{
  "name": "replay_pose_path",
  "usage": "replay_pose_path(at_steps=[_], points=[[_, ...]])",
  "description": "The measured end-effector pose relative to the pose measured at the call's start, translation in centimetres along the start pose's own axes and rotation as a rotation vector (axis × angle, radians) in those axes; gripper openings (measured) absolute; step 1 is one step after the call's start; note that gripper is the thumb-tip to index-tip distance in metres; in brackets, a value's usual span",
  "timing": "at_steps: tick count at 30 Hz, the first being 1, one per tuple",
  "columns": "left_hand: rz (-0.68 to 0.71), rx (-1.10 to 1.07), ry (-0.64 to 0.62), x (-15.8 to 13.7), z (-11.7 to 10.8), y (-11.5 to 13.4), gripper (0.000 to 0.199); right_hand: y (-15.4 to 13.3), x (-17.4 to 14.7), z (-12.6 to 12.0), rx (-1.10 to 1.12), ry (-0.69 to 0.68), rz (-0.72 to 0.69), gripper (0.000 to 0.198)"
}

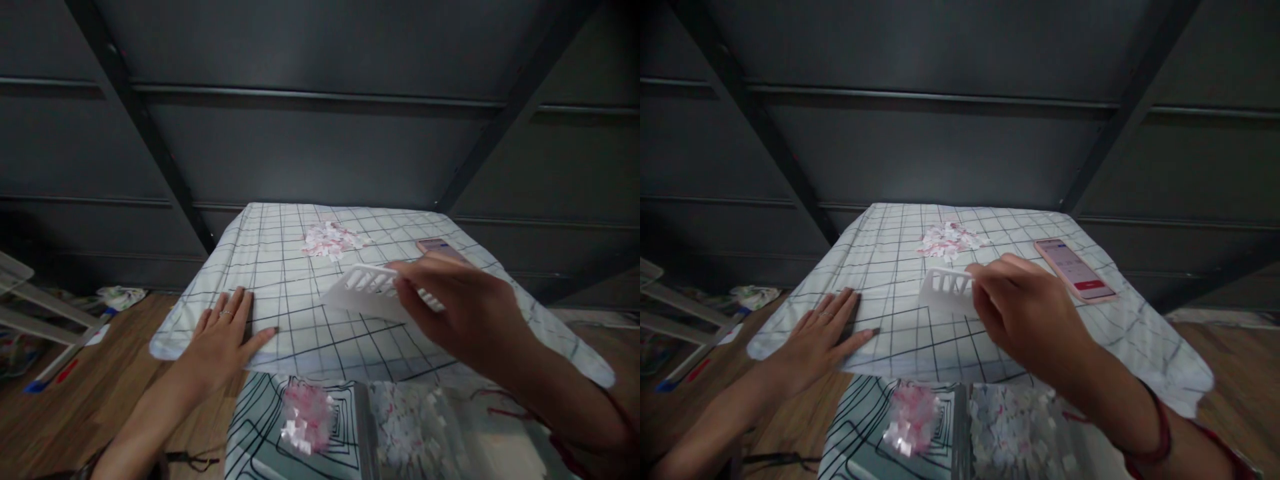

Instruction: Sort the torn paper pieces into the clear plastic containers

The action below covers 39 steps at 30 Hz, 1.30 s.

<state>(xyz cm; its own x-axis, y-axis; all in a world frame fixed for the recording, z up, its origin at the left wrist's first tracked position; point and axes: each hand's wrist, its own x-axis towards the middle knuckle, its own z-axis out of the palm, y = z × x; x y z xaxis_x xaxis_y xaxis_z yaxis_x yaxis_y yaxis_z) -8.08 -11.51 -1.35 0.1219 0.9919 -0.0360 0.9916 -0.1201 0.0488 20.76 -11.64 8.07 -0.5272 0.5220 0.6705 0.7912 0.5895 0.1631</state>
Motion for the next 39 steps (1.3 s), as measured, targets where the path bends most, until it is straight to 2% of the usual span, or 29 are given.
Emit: replay_pose_path(at_steps=[1,4,7,10,13,20,25,29,32,35,39], points=[[-0.035,-0.008,-0.016,0.5,-0.4,0.6,0.078,1.1,0.2,0.6,-0.047,-0.025,0.003,0.022],[-0.123,-0.044,0.008,2.5,-1.8,3.0,0.081,4.6,0.6,2.8,-0.125,0.03,-0.015,0.02],[-0.165,-0.089,-0.028,5.2,-2.7,5.9,0.081,7.3,1.0,5.1,-0.153,-0.012,0.031,0.021],[-0.128,-0.125,-0.115,7.7,-2.9,8.3,0.083,8.6,1.4,6.8,-0.136,-0.036,0.06,0.021],[-0.062,-0.103,-0.137,9.5,-2.5,9.6,0.088,9.0,1.6,7.8,-0.086,-0.051,0.014,0.021],[-0.066,-0.008,-0.084,12.3,-2.3,9.3,0.092,9.7,2.0,8.8,-0.025,-0.037,-0.045,0.024],[0.028,-0.038,0.008,14.1,-1.3,8.2,0.089,10.5,2.3,9.1,-0.042,0.086,-0.052,0.022],[0.085,-0.046,0.068,14.3,0.1,7.6,0.087,10.7,2.0,9.5,-0.042,0.151,-0.124,0.019],[0.112,-0.045,0.07,14.2,0.5,7.4,0.086,11.0,1.3,9.5,-0.063,0.217,-0.117,0.017],[0.13,-0.061,0.067,14.2,0.4,7.4,0.085,11.4,0.6,8.9,-0.048,0.209,-0.107,0.015],[0.165,-0.075,0.072,14.5,0.3,7.3,0.087,11.6,0.2,8.0,0.085,0.189,-0.111,0.01]])
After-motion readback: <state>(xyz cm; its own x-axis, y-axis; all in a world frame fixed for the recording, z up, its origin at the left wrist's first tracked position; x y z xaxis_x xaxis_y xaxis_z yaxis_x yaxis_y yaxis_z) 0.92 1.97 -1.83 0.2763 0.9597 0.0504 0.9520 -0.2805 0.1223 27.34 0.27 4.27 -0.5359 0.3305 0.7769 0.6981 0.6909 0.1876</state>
